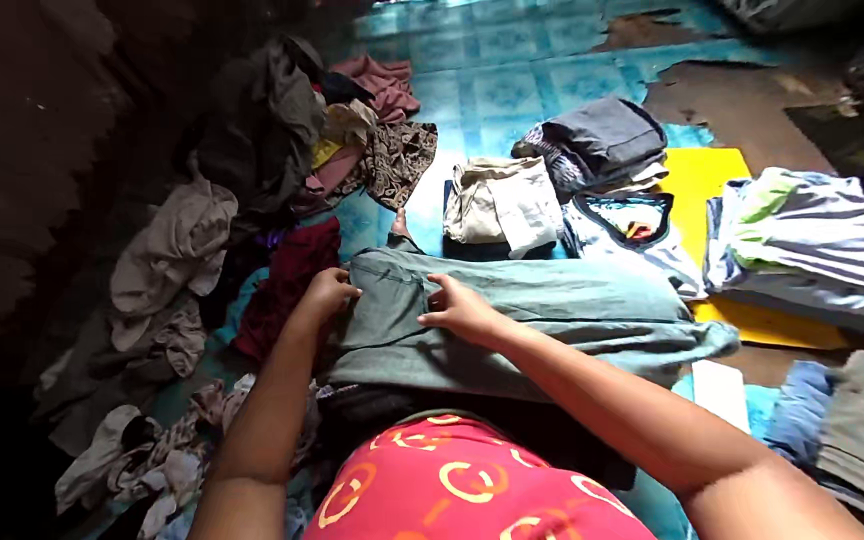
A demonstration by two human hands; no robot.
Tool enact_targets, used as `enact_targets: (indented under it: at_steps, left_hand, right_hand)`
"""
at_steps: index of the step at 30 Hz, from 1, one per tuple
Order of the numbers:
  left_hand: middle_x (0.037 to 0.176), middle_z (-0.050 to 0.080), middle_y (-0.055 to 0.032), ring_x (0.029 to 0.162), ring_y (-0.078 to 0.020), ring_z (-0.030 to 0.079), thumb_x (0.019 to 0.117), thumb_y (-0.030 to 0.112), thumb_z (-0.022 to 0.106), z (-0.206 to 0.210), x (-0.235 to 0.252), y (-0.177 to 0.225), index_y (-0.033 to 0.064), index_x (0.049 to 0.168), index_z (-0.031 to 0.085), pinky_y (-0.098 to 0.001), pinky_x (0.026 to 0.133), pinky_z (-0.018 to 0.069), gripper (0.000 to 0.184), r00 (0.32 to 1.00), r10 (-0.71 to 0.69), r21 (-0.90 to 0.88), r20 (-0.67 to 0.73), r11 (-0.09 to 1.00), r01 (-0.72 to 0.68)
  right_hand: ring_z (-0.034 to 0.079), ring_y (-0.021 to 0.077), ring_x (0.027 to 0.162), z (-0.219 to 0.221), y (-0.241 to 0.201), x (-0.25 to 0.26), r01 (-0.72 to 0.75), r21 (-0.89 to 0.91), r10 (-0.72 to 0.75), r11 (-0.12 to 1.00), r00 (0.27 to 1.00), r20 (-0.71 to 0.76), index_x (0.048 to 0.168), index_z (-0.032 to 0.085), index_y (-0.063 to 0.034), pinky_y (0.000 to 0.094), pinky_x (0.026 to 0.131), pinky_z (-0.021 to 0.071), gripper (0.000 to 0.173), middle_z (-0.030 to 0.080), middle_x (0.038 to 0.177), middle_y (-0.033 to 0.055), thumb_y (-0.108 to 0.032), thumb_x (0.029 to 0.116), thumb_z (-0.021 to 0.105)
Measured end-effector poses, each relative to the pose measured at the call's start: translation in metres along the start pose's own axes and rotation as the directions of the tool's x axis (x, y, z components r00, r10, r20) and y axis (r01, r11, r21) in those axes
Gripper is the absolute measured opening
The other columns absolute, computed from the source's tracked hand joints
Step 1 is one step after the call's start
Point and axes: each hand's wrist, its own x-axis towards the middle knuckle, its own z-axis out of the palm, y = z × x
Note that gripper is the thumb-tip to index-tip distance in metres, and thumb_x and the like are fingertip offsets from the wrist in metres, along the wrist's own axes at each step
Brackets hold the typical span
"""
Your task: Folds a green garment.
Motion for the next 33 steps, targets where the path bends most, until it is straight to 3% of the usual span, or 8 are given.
enact_targets:
  at_steps: [6,13,17,20,24,28,31,33]
  left_hand:
    - [0.092,0.063,-0.0124,0.066,-0.0184,0.055,0.0931,0.013,0.073,0.001,0.005,-0.016,0.0014,0.126,0.058,-0.0355,0.058,0.0497,0.038,0.992,0.126,-0.008,0.021,0.992,-0.126]
    - [0.123,0.061,-0.0159,0.081,-0.0199,0.061,0.0899,0.002,0.072,0.008,0.01,-0.018,0.0063,0.142,0.05,-0.0369,0.067,0.0534,0.057,0.994,0.111,-0.25,-0.023,0.962,-0.113]
    - [0.126,0.06,-0.0208,0.097,-0.0275,0.062,0.0866,-0.003,0.071,-0.001,0.027,-0.01,0.003,0.148,0.046,-0.0447,0.077,0.055,0.067,0.986,0.158,-0.16,0.052,0.976,-0.148]
    - [0.108,0.068,-0.0173,0.09,-0.0221,0.066,0.084,-0.008,0.068,-0.006,0.026,-0.012,-0.0017,0.123,0.061,-0.0422,0.076,0.0555,0.04,0.97,0.231,-0.111,0.077,0.969,-0.222]
    - [0.107,0.067,-0.0111,0.094,-0.0132,0.065,0.0835,-0.008,0.068,-0.016,0.019,-0.028,-0.0034,0.111,0.064,-0.0344,0.086,0.0567,0.028,0.913,0.407,-0.207,-0.017,0.892,-0.401]
    - [0.091,0.071,0.0045,0.082,-0.0034,0.067,0.0794,-0.006,0.072,-0.028,-0.003,-0.046,0.0101,0.097,0.063,-0.0249,0.075,0.0581,0.026,0.871,0.481,-0.431,-0.096,0.769,-0.472]
    - [0.098,0.071,0.0019,0.093,-0.0072,0.066,0.0808,0.002,0.067,-0.041,-0.029,-0.056,0.0085,0.088,0.067,-0.0297,0.086,0.0564,0.01,0.835,0.532,-0.29,0.14,0.828,-0.48]
    - [0.105,0.073,-0.0044,0.101,-0.0135,0.067,0.0806,0.001,0.06,-0.046,-0.038,-0.062,0.0046,0.08,0.07,-0.035,0.092,0.0551,0.011,0.798,0.477,-0.148,0.37,0.878,-0.456]
  right_hand:
    - [0.066,0.0349,0.1,0.017,-0.007,0.042,-0.041,0.243,0.075,0.969,0.989,-0.13,0.154,0.035,-0.007,0.0529,0.087,0.0562,0.095,0.063,0.119,0.0246,0.011,0.0717,0.079]
    - [0.067,0.0323,0.098,0.008,-0.018,0.03,0.062,0.23,-0.047,0.971,0.996,-0.069,0.151,0.041,-0.0061,0.0515,0.087,0.0558,0.082,0.067,0.117,0.023,0.016,0.0769,0.071]
    - [0.07,0.0255,0.104,0.007,-0.021,0.015,0.419,-0.027,-0.419,0.907,0.908,0.031,0.15,0.047,-0.0103,0.0461,0.093,0.0564,0.068,0.072,0.117,0.0154,0.013,0.0886,0.063]
    - [0.069,0.0253,0.104,0.015,-0.015,0.007,0.59,-0.373,-0.615,0.716,0.786,0.064,0.147,0.055,-0.0145,0.0486,0.095,0.054,0.061,0.077,0.107,0.0032,0.009,0.0917,0.059]
    - [0.067,0.0322,0.108,0.013,-0.004,0.008,0.513,-0.389,-0.557,0.765,0.831,0.001,0.143,0.056,-0.0053,0.0511,0.097,0.0543,0.056,0.071,0.113,0.0147,0.01,0.0893,0.062]
    - [0.067,0.0306,0.098,0.004,0.005,0.014,0.581,-0.357,-0.651,0.731,0.751,-0.11,0.097,0.074,0.0006,0.0485,0.09,0.0548,0.009,0.07,0.098,0.016,-0.004,0.0902,0.071]
    - [0.064,0.0328,0.103,0.002,0.012,0.003,0.714,-0.515,-0.802,0.473,0.592,0.083,0.088,0.076,-0.0085,0.0528,0.091,0.0523,0.012,0.071,0.102,0.0119,-0.001,0.0891,0.067]
    - [0.062,0.0346,0.114,0.002,0.02,-0.01,0.705,-0.614,-0.735,0.355,0.617,0.283,0.094,0.078,-0.017,0.0567,0.092,0.0495,0.021,0.069,0.116,0.0108,0.0,0.0869,0.068]
